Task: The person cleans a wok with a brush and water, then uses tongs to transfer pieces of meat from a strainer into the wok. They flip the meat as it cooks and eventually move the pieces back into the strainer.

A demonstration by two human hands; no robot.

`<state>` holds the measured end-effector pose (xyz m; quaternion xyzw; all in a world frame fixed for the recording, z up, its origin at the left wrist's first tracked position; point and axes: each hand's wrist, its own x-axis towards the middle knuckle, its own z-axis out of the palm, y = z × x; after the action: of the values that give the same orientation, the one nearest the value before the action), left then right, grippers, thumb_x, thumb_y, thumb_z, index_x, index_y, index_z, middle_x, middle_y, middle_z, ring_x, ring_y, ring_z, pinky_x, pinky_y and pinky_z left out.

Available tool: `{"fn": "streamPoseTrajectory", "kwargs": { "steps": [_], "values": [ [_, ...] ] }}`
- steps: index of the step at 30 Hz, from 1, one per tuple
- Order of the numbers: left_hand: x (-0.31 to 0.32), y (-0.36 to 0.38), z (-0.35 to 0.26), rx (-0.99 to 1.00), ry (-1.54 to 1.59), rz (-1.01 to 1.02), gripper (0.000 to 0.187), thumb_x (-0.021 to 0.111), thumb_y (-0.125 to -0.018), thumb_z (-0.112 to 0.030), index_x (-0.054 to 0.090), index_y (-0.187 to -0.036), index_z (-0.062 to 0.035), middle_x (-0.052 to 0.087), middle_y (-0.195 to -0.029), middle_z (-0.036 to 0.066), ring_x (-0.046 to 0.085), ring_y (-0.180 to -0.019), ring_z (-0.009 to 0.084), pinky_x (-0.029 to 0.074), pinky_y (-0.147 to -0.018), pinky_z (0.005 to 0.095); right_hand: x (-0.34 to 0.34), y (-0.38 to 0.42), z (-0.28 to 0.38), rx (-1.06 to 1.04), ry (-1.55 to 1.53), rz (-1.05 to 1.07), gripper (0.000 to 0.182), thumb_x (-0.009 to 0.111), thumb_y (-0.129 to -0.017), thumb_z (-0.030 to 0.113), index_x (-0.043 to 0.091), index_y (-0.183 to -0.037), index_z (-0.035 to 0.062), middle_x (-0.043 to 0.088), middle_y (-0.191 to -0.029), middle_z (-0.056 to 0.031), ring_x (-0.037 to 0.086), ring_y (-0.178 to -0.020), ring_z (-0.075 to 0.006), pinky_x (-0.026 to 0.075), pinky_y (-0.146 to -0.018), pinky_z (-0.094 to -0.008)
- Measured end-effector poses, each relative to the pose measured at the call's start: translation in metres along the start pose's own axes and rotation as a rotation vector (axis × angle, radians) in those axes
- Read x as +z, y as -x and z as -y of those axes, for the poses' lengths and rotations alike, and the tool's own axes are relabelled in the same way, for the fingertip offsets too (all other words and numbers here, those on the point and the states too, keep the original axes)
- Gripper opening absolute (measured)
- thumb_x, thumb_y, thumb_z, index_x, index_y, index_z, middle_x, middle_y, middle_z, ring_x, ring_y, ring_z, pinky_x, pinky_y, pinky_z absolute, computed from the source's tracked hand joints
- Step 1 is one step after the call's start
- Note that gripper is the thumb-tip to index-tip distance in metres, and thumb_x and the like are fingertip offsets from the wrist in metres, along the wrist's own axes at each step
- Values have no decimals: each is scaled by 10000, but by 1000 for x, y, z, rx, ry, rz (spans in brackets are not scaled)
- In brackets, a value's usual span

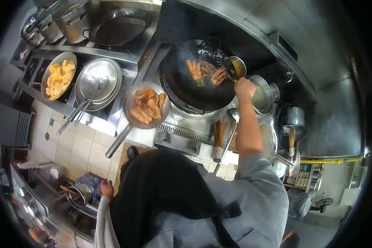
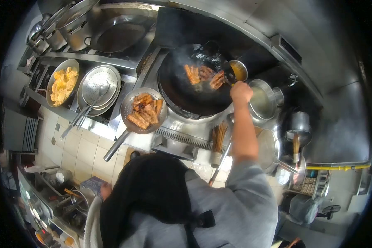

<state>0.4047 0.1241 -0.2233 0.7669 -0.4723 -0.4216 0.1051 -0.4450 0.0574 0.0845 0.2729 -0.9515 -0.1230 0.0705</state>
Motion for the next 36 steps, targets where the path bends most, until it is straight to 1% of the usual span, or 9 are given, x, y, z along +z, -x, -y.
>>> {"fn": "streamPoseTrajectory", "kwargs": {
  "steps": [9,13,16,20,22,24,32,34,36],
  "values": [
    [-4,1,-16,60,-239,73,520,698,-944,-218,619,-1367,74,742,-1177,250,729,-1092,355,565,-945,411,46,38,24,-50,-100,163,545,736,-941,507,713,-1287,87,753,-1283,-184,723,-1209,-352,580,-1024,-480],
    [-22,40,-85,-120,-216,52,521,725,-930,-240,643,-1371,26,749,-1212,226,732,-1096,347,559,-976,413,-38,119,50,-206,-331,-19,485,730,-954,497,727,-1236,102,786,-1070,-188,763,-1011,-390,598,-878,-521],
    [8,-47,72,168,-332,181,543,734,-931,-285,645,-1379,9,745,-1255,223,727,-1140,362,549,-1025,433,-60,193,91,-515,-396,41,487,738,-946,497,727,-1225,98,785,-1005,-193,765,-963,-398,603,-838,-520],
    [-3,-48,52,187,-535,216,539,721,-939,-300,649,-1373,12,734,-1286,243,715,-1177,390,549,-1029,440,-37,240,144,-591,-272,334,459,750,-932,466,751,-1109,43,784,-1020,-214,765,-1000,-369,603,-908,-482],
    [-13,-23,3,-115,-293,106,532,702,-943,-296,650,-1373,12,732,-1295,248,707,-1197,399,543,-1041,438,-5,237,158,-581,-258,383,460,742,-933,465,756,-1093,34,784,-1027,-215,763,-1016,-364,600,-923,-478],
    [-21,-21,-1,-91,-290,134,534,701,-936,-289,651,-1374,12,728,-1300,251,703,-1203,397,537,-1052,440,17,234,167,-542,-273,480,429,719,-946,459,771,-1102,63,791,-1035,-181,758,-1037,-357,593,-936,-475],
    [-37,-57,58,-147,-315,86,522,713,-899,-266,685,-1338,17,704,-1316,276,687,-1225,394,518,-1083,440,-8,255,139,-528,-414,347,440,759,-925,443,780,-1265,165,796,-1057,-158,755,-1039,-363,582,-937,-477],
    [-27,-86,115,85,-551,148,501,702,-906,-281,698,-1324,-5,691,-1341,275,656,-1281,383,501,-1108,435,-21,254,123,-501,-449,377,448,772,-916,434,780,-1266,156,793,-1056,-171,755,-1039,-363,581,-936,-471],
    [-31,-68,80,-54,-504,162,486,697,-907,-302,713,-1297,-14,690,-1346,266,642,-1301,374,493,-1117,429,-39,251,103,-440,-563,306,460,797,-900,421,778,-1274,154,788,-1091,-183,753,-1026,-374,579,-933,-463]
  ]
}}
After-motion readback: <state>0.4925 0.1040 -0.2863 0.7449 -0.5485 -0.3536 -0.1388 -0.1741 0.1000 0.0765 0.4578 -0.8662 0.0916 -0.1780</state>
